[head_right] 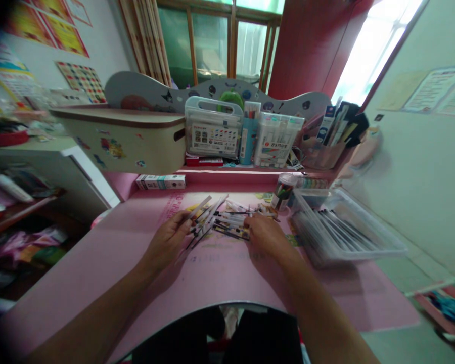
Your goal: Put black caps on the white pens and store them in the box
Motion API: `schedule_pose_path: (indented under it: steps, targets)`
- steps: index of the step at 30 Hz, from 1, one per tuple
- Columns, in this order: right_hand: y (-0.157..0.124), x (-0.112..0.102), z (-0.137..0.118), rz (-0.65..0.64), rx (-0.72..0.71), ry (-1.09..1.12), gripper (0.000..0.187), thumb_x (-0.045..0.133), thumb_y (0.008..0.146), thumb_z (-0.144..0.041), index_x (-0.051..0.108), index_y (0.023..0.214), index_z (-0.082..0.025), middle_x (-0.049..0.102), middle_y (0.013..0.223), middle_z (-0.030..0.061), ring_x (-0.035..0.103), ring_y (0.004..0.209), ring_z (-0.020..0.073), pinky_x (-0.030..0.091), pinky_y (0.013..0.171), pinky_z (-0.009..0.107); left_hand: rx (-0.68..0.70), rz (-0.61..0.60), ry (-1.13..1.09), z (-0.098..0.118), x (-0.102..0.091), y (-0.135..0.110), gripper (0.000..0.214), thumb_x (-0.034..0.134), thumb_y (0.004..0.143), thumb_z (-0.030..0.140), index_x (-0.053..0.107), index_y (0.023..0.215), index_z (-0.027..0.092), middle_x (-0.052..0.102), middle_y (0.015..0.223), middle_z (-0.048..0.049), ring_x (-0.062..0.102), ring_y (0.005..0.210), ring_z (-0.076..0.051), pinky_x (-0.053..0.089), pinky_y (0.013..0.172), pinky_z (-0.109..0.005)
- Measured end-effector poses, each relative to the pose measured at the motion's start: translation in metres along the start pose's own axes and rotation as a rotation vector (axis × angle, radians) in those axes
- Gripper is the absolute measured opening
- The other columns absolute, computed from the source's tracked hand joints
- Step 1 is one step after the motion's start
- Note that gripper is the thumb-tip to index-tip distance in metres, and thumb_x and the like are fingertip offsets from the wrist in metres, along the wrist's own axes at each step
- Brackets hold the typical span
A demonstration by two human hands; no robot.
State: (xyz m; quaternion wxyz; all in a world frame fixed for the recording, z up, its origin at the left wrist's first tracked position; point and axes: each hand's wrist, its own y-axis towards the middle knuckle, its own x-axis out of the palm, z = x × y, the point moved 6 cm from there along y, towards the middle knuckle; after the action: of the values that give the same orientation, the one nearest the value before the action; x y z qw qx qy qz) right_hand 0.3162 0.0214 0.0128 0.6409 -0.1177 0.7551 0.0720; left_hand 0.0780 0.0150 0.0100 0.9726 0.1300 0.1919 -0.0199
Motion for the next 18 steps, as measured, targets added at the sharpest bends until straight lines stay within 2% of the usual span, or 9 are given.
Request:
schedule_pose_path:
  steps: [4,8,12,14,18]
  targets:
    - [-0.001,0.01,0.001,-0.071,-0.036,-0.025,0.03,0.05,0.089,-0.009,0.074,0.104,-0.02,0.068,0.1,0.0115,0.062,0.091,0.0222,0.039,0.075,0.029,-0.002,0.009,0.006,0.0,0.0,0.0,0.024,0.047,0.093,0.031,0.065,0.106,0.021,0.071,0.098,-0.0043,0.066,0.09,-0.02,0.052,0.085,-0.035]
    - [-0.001,0.014,0.0,-0.078,-0.05,-0.03,0.02,0.057,0.089,-0.016,0.074,0.097,-0.019,0.067,0.099,0.0113,0.06,0.089,0.0225,0.039,0.073,0.029,-0.001,0.019,0.023,0.0,-0.001,0.0,0.025,0.047,0.093,0.032,0.066,0.106,0.02,0.072,0.099,-0.0045,0.066,0.09,-0.02,0.052,0.085,-0.035]
    - [0.001,0.013,0.001,-0.08,-0.089,0.029,0.023,0.053,0.088,-0.012,0.075,0.095,-0.018,0.068,0.096,0.0103,0.06,0.086,0.0205,0.039,0.075,0.028,-0.001,0.023,0.026,0.002,-0.002,0.0,0.025,0.048,0.092,0.032,0.066,0.106,0.02,0.072,0.098,-0.0048,0.066,0.09,-0.021,0.052,0.085,-0.035]
    - [0.003,0.007,0.004,-0.024,-0.094,0.072,0.025,0.052,0.087,-0.01,0.074,0.095,-0.016,0.069,0.097,0.01,0.059,0.087,0.0198,0.039,0.078,0.028,-0.001,0.019,0.024,0.003,-0.002,0.0,0.025,0.048,0.092,0.031,0.066,0.105,0.02,0.072,0.097,-0.0047,0.066,0.088,-0.02,0.052,0.084,-0.035]
    - [0.004,-0.012,0.017,0.184,-0.022,0.102,0.026,0.049,0.087,-0.01,0.072,0.098,-0.012,0.067,0.098,0.0111,0.058,0.091,0.0199,0.039,0.081,0.028,-0.008,0.008,0.01,0.005,-0.001,-0.001,0.024,0.048,0.093,0.03,0.066,0.105,0.02,0.071,0.095,-0.004,0.066,0.088,-0.02,0.052,0.083,-0.033]
